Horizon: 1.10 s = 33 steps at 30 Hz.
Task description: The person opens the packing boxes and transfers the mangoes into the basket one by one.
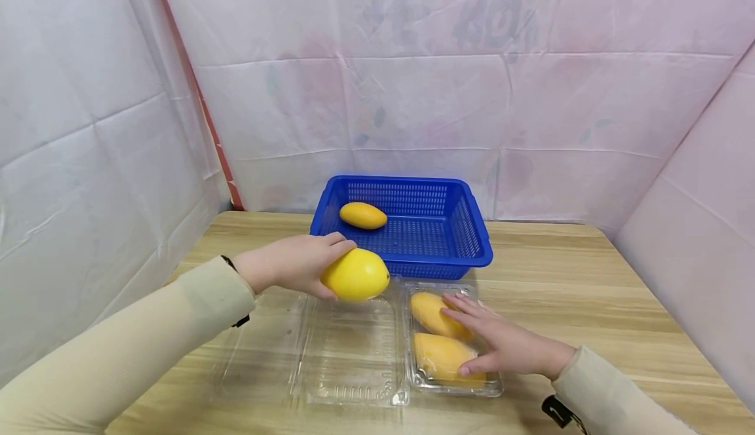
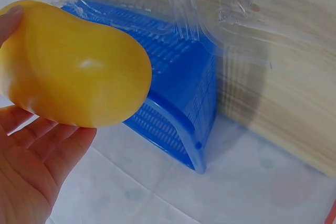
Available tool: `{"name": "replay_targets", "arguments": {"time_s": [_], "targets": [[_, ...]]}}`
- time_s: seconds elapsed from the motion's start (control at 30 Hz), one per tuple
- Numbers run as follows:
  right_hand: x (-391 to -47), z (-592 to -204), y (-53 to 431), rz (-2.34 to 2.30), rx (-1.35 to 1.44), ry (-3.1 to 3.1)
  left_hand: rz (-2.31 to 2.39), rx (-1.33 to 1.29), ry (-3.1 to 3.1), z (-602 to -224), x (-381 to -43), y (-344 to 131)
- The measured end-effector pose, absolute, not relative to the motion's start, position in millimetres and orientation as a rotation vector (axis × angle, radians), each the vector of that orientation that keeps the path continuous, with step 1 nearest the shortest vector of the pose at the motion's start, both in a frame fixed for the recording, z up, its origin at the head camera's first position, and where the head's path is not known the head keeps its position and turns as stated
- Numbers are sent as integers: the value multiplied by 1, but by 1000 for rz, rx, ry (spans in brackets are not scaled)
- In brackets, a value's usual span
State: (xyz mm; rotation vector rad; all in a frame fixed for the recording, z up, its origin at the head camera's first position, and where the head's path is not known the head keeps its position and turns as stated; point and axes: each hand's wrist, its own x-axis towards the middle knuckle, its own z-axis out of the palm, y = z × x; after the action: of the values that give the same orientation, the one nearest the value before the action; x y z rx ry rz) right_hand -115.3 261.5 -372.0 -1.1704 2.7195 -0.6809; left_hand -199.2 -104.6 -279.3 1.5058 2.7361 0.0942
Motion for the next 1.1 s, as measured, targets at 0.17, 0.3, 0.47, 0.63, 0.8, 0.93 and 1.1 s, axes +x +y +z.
{"name": "replay_targets", "arguments": {"time_s": [0.17, 0.3, 0.47, 0.63, 0.8, 0.93, 1.1], "targets": [[-115, -371, 261, -669, -1178, 2726, 102, 1463, 2749, -277, -203, -106], [-114, -371, 260, -660, -1180, 2731, 114, 1446, 2759, -274, -205, -107], [-113, -370, 260, -675, -1164, 2725, 122, 1416, 2768, -271, -209, -107], [-113, -370, 260, -672, -1157, 2717, 126, 1390, 2771, -268, -213, -107], [-113, -371, 260, -679, -1158, 2712, 98, 1393, 2797, -267, -218, -107], [-114, -371, 260, -684, -1163, 2707, 120, 1349, 2786, -265, -221, -107], [-114, -370, 260, -690, -1159, 2703, 136, 1288, 2781, -262, -225, -106]]}}
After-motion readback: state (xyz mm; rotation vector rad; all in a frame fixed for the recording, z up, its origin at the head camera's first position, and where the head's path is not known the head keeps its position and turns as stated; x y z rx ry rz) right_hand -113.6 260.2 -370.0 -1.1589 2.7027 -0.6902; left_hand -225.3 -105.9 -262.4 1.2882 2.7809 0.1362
